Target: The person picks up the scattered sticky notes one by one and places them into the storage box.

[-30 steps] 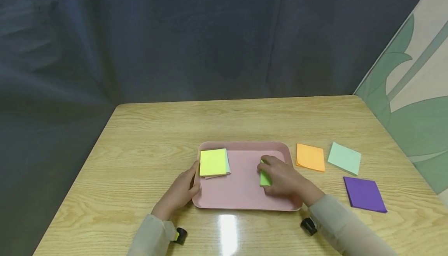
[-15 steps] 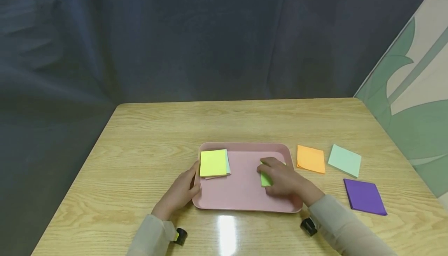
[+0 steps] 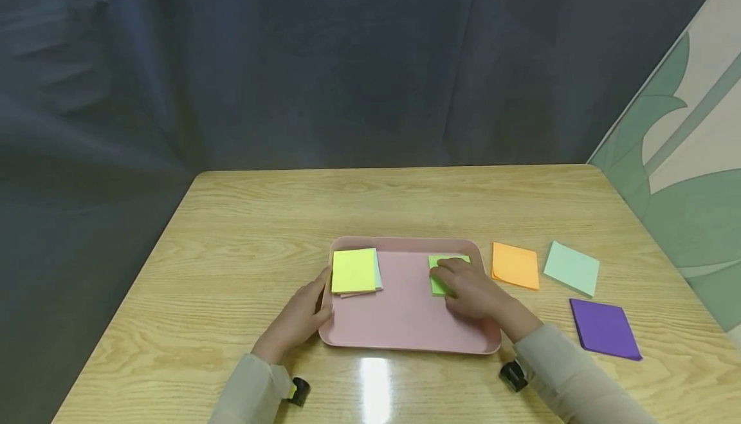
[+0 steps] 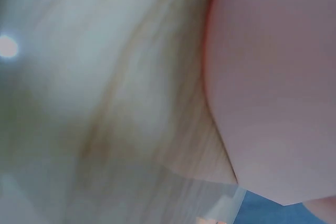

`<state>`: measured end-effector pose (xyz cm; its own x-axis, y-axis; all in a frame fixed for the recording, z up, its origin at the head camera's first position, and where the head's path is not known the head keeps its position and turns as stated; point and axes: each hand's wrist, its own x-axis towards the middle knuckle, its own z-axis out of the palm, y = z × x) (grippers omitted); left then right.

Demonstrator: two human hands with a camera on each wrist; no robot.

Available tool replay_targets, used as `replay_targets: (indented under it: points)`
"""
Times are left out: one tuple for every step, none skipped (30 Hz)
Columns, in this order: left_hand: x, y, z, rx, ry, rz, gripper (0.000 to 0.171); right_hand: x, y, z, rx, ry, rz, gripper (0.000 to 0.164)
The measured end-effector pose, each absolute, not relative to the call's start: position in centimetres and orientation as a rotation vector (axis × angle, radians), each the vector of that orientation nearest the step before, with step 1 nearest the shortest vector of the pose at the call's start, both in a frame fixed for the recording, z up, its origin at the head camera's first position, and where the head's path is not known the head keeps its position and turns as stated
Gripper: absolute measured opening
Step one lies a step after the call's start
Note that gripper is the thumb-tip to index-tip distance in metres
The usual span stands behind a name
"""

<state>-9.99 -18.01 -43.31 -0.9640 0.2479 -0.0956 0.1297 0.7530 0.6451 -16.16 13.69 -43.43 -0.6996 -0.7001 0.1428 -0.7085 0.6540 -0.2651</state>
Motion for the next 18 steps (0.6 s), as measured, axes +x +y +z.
replay_targets:
  points:
    - [-10.0, -18.0, -43.3, 0.299, 2.776, 1.0, 0.067, -16.2, 13.7, -43.5, 1.206, -2.819, 0.471, 0.044]
    - [-10.0, -18.0, -43.3, 0.298, 2.778, 0.998, 0.067, -16.3, 13.8, -43.5, 1.204, -2.807, 0.476, 0.043]
    - [-10.0, -18.0, -43.3, 0.296, 2.778, 0.996, 0.068, -16.3, 13.8, -43.5, 1.199, -2.799, 0.479, 0.043]
    - [-10.0, -18.0, -43.3, 0.296, 2.778, 0.997, 0.068, -16.3, 13.9, -43.4, 1.187, -2.798, 0.492, 0.043]
    - [-10.0, -18.0, -43.3, 0.295, 2.777, 0.997, 0.068, -16.3, 13.9, -43.4, 1.173, -2.797, 0.51, 0.043]
    - [-10.0, -18.0, -43.3, 0.297, 2.777, 0.995, 0.068, -16.4, 14.0, -43.3, 1.154, -2.803, 0.523, 0.043]
    - [-10.0, -18.0, -43.3, 0.297, 2.777, 0.994, 0.068, -16.4, 14.1, -43.3, 1.136, -2.809, 0.54, 0.043]
    - [-10.0, -18.0, -43.3, 0.298, 2.777, 0.996, 0.068, -16.5, 14.2, -43.2, 1.116, -2.814, 0.562, 0.043]
    - [-10.0, -18.0, -43.3, 0.299, 2.776, 0.998, 0.068, -16.5, 14.3, -43.0, 1.097, -2.821, 0.575, 0.043]
    - [-10.0, -18.0, -43.3, 0.3, 2.775, 1.0, 0.068, -16.6, 14.4, -42.9, 1.076, -2.825, 0.588, 0.042]
    - [-10.0, -18.1, -43.3, 0.3, 2.776, 0.999, 0.068, -16.6, 14.5, -42.8, 1.06, -2.825, 0.595, 0.042]
    - [-9.9, -18.1, -43.3, 0.302, 2.777, 1.0, 0.068, -16.7, 14.7, -42.7, 1.044, -2.824, 0.6, 0.041]
    - [-9.9, -18.1, -43.3, 0.303, 2.778, 1.004, 0.068, -16.8, 14.9, -42.5, 1.034, -2.818, 0.606, 0.041]
    - [-9.9, -18.1, -43.3, 0.305, 2.779, 1.005, 0.068, -16.9, 15.1, -42.4, 1.019, -2.813, 0.615, 0.04]
    - [-9.9, -18.1, -43.3, 0.307, 2.78, 1.007, 0.068, -16.9, 15.3, -42.2, 1.0, -2.818, 0.625, 0.04]
    - [-9.9, -18.1, -43.3, 0.309, 2.782, 1.008, 0.068, -17.0, 15.5, -42.1, 0.981, -2.822, 0.64, 0.039]
    - [-9.9, -18.1, -43.3, 0.309, 2.783, 1.008, 0.068, -17.1, 15.7, -41.9, 0.963, -2.826, 0.653, 0.039]
    - [-9.9, -18.1, -43.3, 0.31, 2.783, 1.011, 0.068, -17.2, 16.0, -41.7, 0.951, -2.824, 0.664, 0.038]
